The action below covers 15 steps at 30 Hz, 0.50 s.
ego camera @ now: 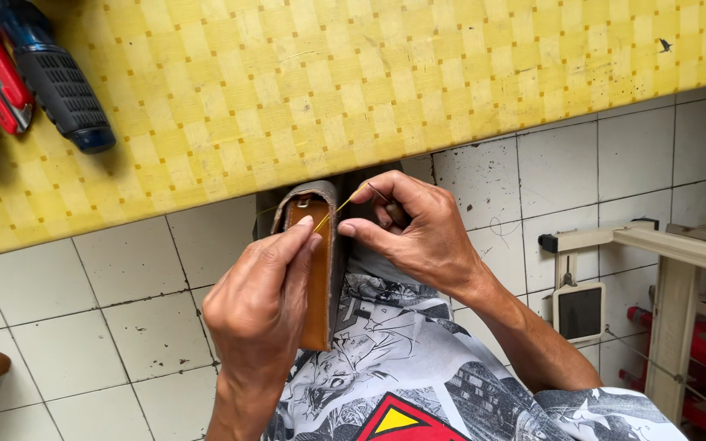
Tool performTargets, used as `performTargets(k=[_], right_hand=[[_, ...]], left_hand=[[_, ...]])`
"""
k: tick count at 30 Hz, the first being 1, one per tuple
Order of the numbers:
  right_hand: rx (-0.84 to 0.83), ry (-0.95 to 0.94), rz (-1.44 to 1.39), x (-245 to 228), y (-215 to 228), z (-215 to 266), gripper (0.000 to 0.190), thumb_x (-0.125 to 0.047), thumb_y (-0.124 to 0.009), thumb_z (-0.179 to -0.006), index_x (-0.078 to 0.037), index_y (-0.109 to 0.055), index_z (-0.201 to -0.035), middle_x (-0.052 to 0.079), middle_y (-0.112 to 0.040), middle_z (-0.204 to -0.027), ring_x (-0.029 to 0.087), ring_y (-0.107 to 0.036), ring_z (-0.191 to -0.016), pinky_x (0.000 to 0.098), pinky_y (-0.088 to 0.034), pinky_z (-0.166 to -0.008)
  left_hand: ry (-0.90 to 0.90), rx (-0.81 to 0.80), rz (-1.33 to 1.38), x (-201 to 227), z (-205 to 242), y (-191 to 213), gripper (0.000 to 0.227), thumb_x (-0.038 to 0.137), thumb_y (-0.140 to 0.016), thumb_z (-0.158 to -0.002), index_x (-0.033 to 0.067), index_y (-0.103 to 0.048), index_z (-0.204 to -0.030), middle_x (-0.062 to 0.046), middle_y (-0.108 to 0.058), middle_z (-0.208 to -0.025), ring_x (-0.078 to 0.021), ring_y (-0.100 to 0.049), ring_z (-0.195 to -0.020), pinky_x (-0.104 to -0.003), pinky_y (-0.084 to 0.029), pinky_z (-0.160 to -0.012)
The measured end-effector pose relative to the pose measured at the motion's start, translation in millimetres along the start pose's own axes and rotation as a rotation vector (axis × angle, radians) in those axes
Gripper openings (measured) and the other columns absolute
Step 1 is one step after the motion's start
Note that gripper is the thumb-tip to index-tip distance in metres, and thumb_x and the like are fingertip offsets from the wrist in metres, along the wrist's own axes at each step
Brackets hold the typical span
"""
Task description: The person is sewing the edge of a brown patterned purse using a needle and yellow thread. They repeatedly push the needle through the material and pull the thread tight to secure the seam.
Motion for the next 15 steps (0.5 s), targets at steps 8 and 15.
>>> performTargets(k=[8,15], right_hand=[[-0.065,0.000,-0.326,-6,14,0,0.011,-0.015,-0.056,-0.098,-0.005,-0.061,-0.097,0.000,-0.058,-0.080,0.008,-0.053,-0.069,0.0202,-0.044,-0.061],[0.054,-0.089,-0.598,3,30,1,0.016,-0.016,-0.050,-0.100,-0.002,-0.057,-0.095,0.004,-0.044,-0.063,0.009,-0.038,-0.052,0.0171,-0.032,-0.042]], left_hand=[[-0.040,-0.094,-0.357,7,-7,-3,0.004,0.009,-0.072,-0.098,0.0117,-0.070,-0.101,-0.002,-0.057,-0.082,-0.0169,-0.055,-0.062,-0.031,-0.044,-0.052],[-0.045,0.005,-0.352,-2,3,-20,0.001,0.009,-0.067,-0.099,0.0095,-0.067,-0.098,-0.004,-0.054,-0.077,-0.0179,-0.051,-0.058,-0.031,-0.043,-0.050]])
Point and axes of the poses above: each hand's wrist, its own z-axis away from the middle knuckle, its own y-axis out of the back of the hand, x = y × z, the point moved 4 cm from there along -z, towards the middle knuckle
